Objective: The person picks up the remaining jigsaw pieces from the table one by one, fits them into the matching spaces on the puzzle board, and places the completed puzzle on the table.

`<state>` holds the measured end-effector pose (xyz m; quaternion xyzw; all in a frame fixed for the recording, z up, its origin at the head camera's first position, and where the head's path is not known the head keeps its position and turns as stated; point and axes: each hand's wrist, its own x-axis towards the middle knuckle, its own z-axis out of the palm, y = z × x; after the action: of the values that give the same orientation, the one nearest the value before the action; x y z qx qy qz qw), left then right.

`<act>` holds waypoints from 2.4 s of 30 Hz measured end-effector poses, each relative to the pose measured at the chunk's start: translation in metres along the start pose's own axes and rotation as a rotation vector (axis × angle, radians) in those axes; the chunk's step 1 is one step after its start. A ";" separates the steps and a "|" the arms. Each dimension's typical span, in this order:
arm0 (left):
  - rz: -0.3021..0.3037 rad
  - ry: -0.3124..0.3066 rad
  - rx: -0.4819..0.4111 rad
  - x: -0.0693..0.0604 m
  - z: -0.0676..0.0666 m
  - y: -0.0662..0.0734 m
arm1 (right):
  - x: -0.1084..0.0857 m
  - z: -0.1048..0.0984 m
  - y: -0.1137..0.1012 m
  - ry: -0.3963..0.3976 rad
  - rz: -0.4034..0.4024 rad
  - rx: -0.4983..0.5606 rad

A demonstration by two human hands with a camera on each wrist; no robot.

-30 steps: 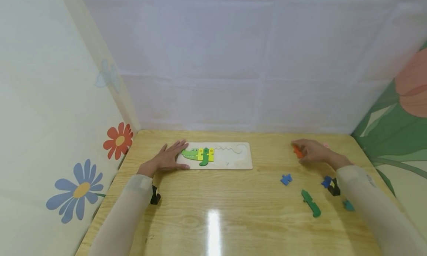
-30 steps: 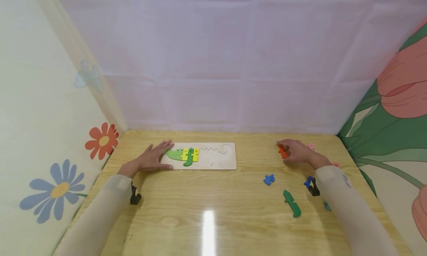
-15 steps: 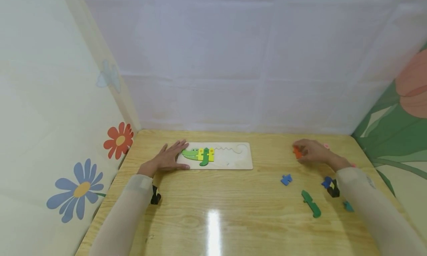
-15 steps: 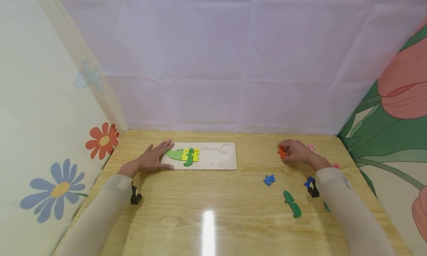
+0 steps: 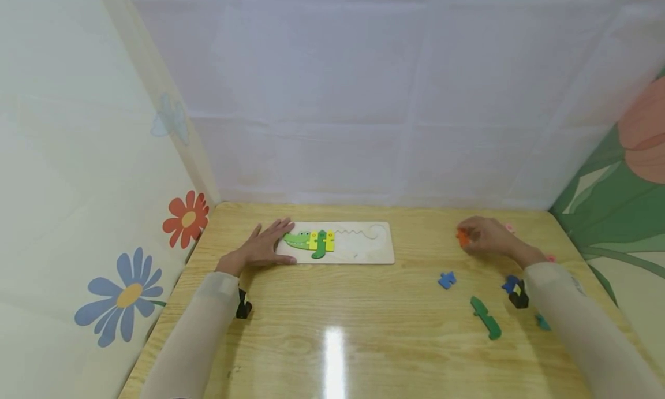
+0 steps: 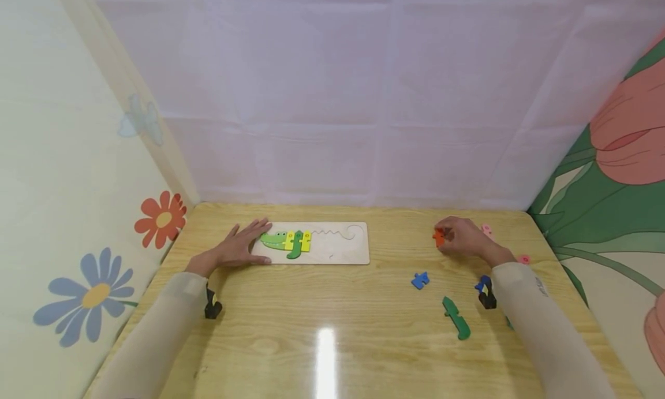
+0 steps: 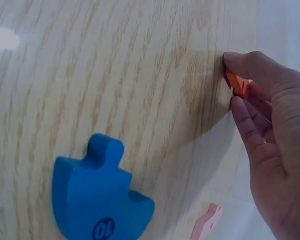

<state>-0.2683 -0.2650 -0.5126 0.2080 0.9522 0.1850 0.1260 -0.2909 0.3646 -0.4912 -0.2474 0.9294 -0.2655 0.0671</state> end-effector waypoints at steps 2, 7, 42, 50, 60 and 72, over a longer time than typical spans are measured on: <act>0.002 0.000 -0.003 0.000 0.001 0.000 | 0.001 0.000 -0.001 0.002 0.008 -0.014; 0.000 -0.004 -0.020 0.002 0.002 -0.001 | 0.002 0.001 -0.002 0.021 0.012 -0.035; 0.015 0.035 -0.061 -0.001 0.002 0.001 | 0.022 -0.007 -0.033 0.110 -0.055 0.038; 0.010 0.033 -0.055 0.000 0.000 0.003 | 0.031 -0.007 -0.045 0.107 -0.095 0.000; 0.028 0.032 -0.088 0.006 0.008 -0.012 | 0.036 -0.006 -0.060 0.110 -0.156 -0.016; 0.024 0.034 -0.077 0.002 0.002 -0.002 | 0.044 -0.002 -0.072 0.105 -0.224 -0.021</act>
<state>-0.2704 -0.2657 -0.5153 0.2112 0.9438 0.2263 0.1156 -0.2985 0.2905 -0.4511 -0.3362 0.9009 -0.2743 -0.0144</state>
